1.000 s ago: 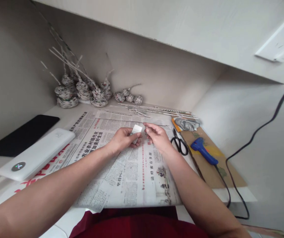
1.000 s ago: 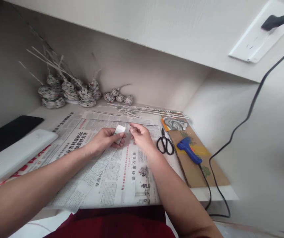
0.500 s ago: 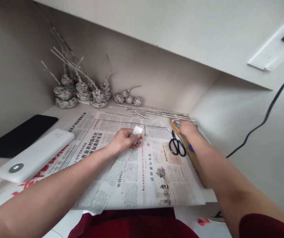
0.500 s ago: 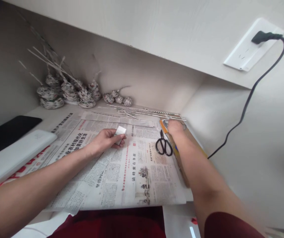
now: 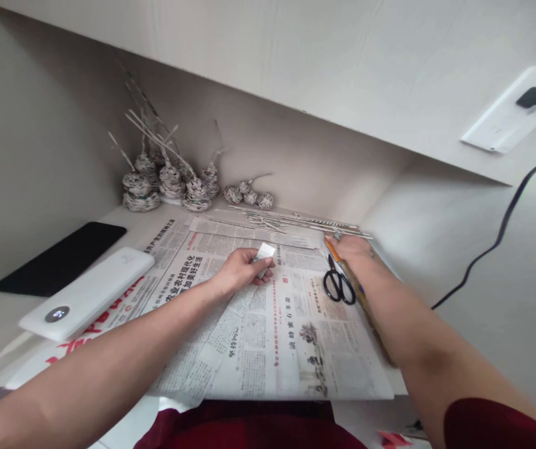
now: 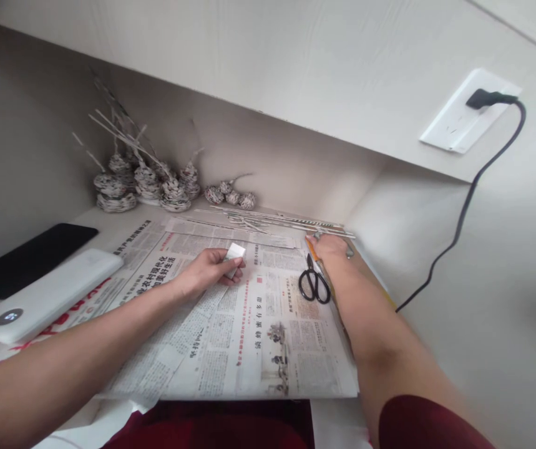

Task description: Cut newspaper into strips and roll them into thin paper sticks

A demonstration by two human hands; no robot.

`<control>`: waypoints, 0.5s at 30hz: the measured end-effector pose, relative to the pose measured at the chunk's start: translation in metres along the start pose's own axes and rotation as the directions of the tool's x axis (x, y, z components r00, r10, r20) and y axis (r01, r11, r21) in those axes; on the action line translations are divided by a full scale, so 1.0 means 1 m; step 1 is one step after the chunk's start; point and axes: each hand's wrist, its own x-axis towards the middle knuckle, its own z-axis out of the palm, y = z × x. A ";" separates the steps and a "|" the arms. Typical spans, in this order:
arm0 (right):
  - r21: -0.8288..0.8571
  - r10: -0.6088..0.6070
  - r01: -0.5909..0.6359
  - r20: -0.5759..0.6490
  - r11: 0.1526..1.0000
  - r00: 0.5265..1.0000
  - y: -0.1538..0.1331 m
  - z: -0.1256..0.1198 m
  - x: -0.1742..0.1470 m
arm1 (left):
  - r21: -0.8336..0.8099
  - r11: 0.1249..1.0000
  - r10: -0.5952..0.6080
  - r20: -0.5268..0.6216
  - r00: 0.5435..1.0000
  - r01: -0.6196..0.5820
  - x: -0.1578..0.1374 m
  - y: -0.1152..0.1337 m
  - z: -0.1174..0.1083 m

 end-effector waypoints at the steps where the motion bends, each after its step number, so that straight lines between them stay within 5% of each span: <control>1: 0.009 0.018 -0.018 -0.004 1.000 1.000 -0.005 -0.004 -0.004 | -0.004 1.000 0.003 0.001 1.000 -0.003 0.001 -0.001 0.000; 4: 0.049 0.023 -0.020 -0.062 0.999 0.998 -0.024 -0.014 -0.027 | -0.012 1.000 0.005 0.000 1.000 -0.005 0.001 -0.001 -0.001; 6: 0.199 -0.086 0.128 -0.207 0.972 0.975 -0.040 -0.017 -0.052 | -0.011 1.000 -0.003 0.009 1.000 0.003 0.000 0.001 0.000; 8: 0.548 -0.309 0.383 -0.226 0.743 0.924 -0.057 -0.015 -0.081 | -0.005 1.000 -0.008 0.016 1.000 0.009 -0.002 0.003 0.002; 11: 0.928 -0.570 0.278 -0.092 0.247 0.816 -0.080 -0.006 -0.118 | 0.019 1.000 0.014 0.031 0.999 -0.014 -0.004 0.006 0.003; 15: 0.986 -0.583 0.164 -0.136 -0.005 0.801 -0.095 0.007 -0.138 | 0.044 0.998 0.043 0.057 0.997 -0.046 -0.005 0.005 0.003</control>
